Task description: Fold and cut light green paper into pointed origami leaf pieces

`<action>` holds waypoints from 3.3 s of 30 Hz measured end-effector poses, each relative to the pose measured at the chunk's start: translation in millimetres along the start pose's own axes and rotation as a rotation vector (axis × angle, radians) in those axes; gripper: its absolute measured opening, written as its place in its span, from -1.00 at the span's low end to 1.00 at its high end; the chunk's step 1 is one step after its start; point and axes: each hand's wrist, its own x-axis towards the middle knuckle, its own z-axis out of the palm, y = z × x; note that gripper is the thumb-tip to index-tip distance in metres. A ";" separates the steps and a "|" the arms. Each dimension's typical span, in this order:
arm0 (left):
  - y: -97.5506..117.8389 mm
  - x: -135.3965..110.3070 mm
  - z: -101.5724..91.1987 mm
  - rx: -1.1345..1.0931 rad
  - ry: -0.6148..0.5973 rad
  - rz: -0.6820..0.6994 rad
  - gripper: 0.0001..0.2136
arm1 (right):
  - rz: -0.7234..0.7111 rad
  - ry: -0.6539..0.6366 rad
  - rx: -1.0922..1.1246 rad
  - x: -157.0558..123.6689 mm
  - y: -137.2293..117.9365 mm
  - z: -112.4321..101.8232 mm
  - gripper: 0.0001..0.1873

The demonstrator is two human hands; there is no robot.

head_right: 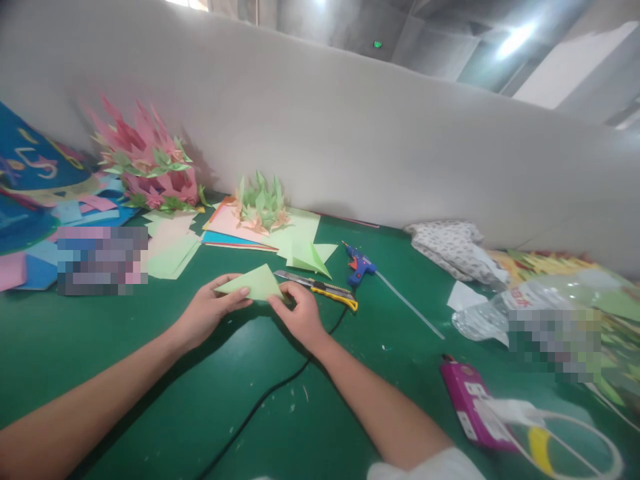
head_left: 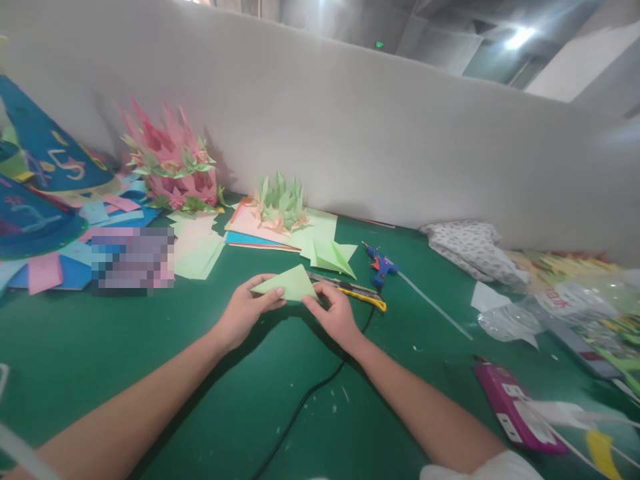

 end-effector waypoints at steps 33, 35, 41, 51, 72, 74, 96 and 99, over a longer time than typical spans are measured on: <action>8.1 -7.8 3.1 -0.126 -0.469 -0.309 -0.38 | -0.105 0.031 0.069 2.1 -0.2 -4.1 -0.74; 6.5 -8.0 2.2 -0.133 -0.480 -0.309 -0.41 | -0.171 -0.029 -0.004 1.6 -6.4 -5.3 -0.71; 4.2 -7.4 1.9 -0.120 -0.321 -0.309 -0.65 | -0.287 -0.032 -0.181 -0.7 -15.8 -8.6 -0.72; 9.3 -6.1 7.6 -0.328 -0.052 -0.222 -0.55 | -0.563 -0.148 -0.540 -10.7 -12.9 -6.1 -0.82; 8.2 -12.4 12.1 -0.255 -0.149 -0.118 -0.58 | -0.127 0.086 -0.211 -2.3 -5.5 -10.3 -0.81; 5.3 -12.6 11.4 -0.147 -0.175 -0.064 -0.55 | -0.079 0.070 -0.129 -0.5 -2.6 -10.6 -0.79; -1.7 -12.9 14.4 0.410 0.009 0.082 -0.68 | 0.018 0.018 -0.063 -17.7 -24.9 -14.4 -0.78; -4.5 -13.0 14.1 0.418 -0.004 0.104 -0.71 | 0.046 0.033 -0.082 -20.8 -24.4 -13.6 -0.80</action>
